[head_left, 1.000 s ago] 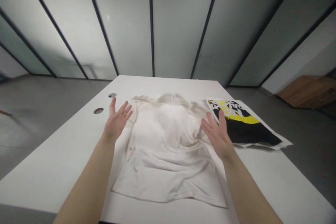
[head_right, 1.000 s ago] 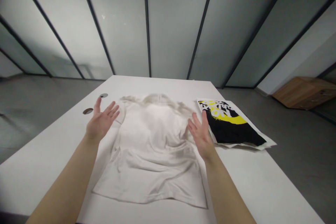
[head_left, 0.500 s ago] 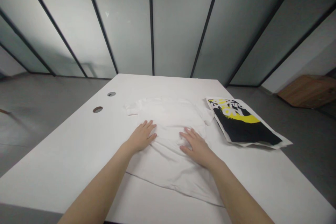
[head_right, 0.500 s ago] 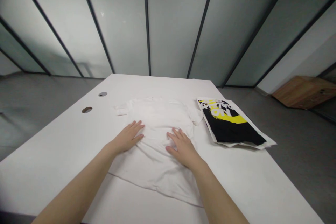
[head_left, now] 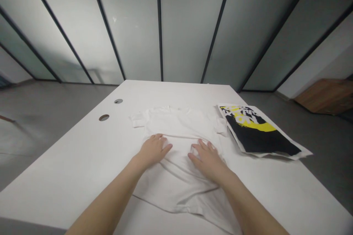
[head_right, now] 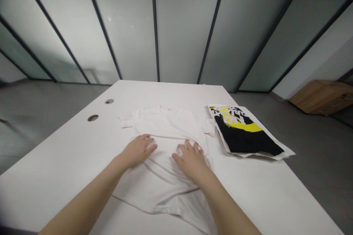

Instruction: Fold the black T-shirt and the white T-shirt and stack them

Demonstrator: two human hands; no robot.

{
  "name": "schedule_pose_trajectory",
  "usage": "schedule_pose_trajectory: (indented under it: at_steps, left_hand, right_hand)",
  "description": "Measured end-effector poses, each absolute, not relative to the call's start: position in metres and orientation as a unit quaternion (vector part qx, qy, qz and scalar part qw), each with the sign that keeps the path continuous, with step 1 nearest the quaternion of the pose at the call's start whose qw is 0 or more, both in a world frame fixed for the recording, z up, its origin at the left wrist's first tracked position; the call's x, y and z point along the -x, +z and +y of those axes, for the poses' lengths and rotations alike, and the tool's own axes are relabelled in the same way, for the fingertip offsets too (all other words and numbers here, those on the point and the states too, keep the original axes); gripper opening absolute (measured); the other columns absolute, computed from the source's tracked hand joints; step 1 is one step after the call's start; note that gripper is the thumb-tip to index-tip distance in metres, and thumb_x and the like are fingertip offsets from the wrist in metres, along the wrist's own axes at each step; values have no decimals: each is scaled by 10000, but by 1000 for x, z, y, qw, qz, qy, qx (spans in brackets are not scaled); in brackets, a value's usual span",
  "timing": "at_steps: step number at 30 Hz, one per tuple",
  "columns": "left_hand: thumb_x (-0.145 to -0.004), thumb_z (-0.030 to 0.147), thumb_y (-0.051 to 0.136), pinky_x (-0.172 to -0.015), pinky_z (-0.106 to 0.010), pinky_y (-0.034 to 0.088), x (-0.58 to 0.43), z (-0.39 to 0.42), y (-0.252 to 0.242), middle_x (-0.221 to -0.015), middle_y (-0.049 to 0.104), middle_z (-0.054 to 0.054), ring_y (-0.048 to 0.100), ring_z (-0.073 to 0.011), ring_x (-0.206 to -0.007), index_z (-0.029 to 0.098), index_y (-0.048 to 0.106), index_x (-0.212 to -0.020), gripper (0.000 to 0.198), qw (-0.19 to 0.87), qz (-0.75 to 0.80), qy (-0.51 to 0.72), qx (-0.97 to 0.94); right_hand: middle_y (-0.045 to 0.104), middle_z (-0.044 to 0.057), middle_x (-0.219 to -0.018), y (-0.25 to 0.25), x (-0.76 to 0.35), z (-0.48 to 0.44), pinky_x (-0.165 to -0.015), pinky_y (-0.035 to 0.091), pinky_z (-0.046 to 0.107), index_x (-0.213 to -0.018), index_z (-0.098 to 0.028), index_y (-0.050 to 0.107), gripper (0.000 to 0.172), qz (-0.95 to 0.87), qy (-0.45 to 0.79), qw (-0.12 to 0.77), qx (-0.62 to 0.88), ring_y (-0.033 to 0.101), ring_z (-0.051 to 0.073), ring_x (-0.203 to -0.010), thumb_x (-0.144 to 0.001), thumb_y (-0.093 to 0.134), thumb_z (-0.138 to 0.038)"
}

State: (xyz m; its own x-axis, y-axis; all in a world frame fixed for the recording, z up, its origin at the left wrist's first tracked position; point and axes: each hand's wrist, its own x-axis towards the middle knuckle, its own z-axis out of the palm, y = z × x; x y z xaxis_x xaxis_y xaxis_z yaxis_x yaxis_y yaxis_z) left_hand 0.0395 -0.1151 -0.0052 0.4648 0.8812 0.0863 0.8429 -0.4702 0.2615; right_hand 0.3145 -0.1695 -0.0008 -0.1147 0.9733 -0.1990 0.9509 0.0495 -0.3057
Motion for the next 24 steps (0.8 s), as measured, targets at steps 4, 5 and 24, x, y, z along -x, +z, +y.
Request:
schedule_pose_trajectory:
  at_steps: [4, 5, 24]
  left_hand:
    - [-1051, 568, 393, -1101, -591, 432, -61, -95, -24, -1443, 611, -252, 525, -424, -1372, 156, 649, -1365, 578, 44, 557, 125, -820]
    - [-1049, 565, 396, -1096, -607, 429, -66, -86, -27, -1474, 582, -265, 507, -434, -1386, 144, 616, -1410, 596, 32, 574, 120, -810]
    - [-1058, 277, 378, -1118, -437, 422, -54, 36, -21, -1398, 627, -165, 546, -283, -1315, 162, 631, -1326, 386, -59, 624, 214, -749]
  right_hand:
    - [239, 170, -1748, -13, -303, -136, -1159, 192, 775, -1597, -293, 468, 661, -714, 157, 20, 682, 187, 542, -1565, -1035, 426, -639]
    - [203, 164, -1760, -16, -300, -124, -1156, 162, 791, -1625, -307, 420, 687, -710, 145, 17, 688, 160, 546, -1569, -1031, 426, -653]
    - [709, 138, -1183, -20, -308, 4, -996, 359, 370, -1102, -174, 728, 420, -727, -46, 161, 666, 570, 276, -1130, -1100, 336, -325]
